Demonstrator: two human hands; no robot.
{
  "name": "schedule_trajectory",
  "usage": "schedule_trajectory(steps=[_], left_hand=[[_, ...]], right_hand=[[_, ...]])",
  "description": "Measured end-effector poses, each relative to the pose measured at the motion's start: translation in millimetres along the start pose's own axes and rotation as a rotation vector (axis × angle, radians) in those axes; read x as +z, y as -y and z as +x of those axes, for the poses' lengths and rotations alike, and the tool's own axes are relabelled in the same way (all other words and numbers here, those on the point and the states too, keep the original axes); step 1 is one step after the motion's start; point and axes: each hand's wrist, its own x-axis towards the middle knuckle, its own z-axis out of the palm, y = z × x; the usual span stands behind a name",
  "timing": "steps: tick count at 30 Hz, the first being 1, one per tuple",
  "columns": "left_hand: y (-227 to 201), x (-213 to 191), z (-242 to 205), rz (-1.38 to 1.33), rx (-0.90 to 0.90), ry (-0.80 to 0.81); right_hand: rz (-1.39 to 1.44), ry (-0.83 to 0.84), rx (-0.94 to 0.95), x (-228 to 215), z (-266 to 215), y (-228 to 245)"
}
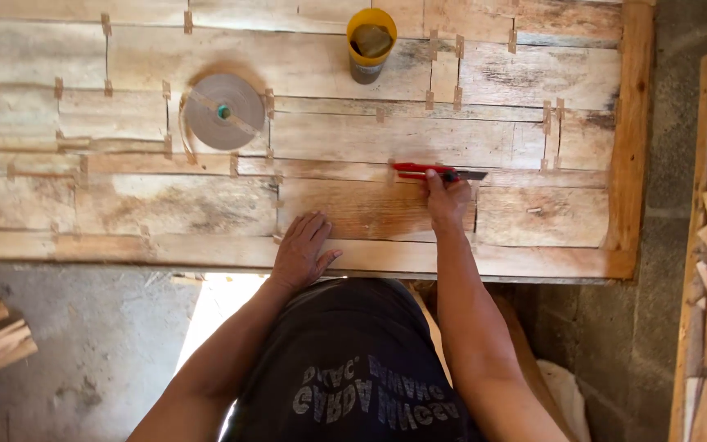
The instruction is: Trimming and cleaning the edges of wooden pieces on a mosaic panel using a utility knife.
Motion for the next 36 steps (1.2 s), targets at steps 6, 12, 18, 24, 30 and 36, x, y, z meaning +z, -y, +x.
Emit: schedule_trajectory(steps=[6, 12, 18, 24, 30, 36], left_hand=[[74, -41, -21, -0.137, 0.175, -0.033], [130, -77, -36, -0.171, 0.281, 0.122], [155, -71, -42, -0.109, 0.356, 0.178], [142, -64, -19, -0.11, 0.363, 0.16], [110, -47, 13, -0.03, 0.435, 0.219], [70, -59, 44, 0.051, 0.284, 0.41]], right_hand=[[0.158, -0.308, 0.112, 26, -19, 1], [0.079, -0.41, 0.152, 38, -36, -5], [0.088, -0.472, 0.113, 37, -45, -25], [0.107, -0.529, 0.151, 42, -47, -9], [0.091, -0.536, 0.133, 40, -50, 17], [0.123, -0.499, 0.088, 30, -34, 18]])
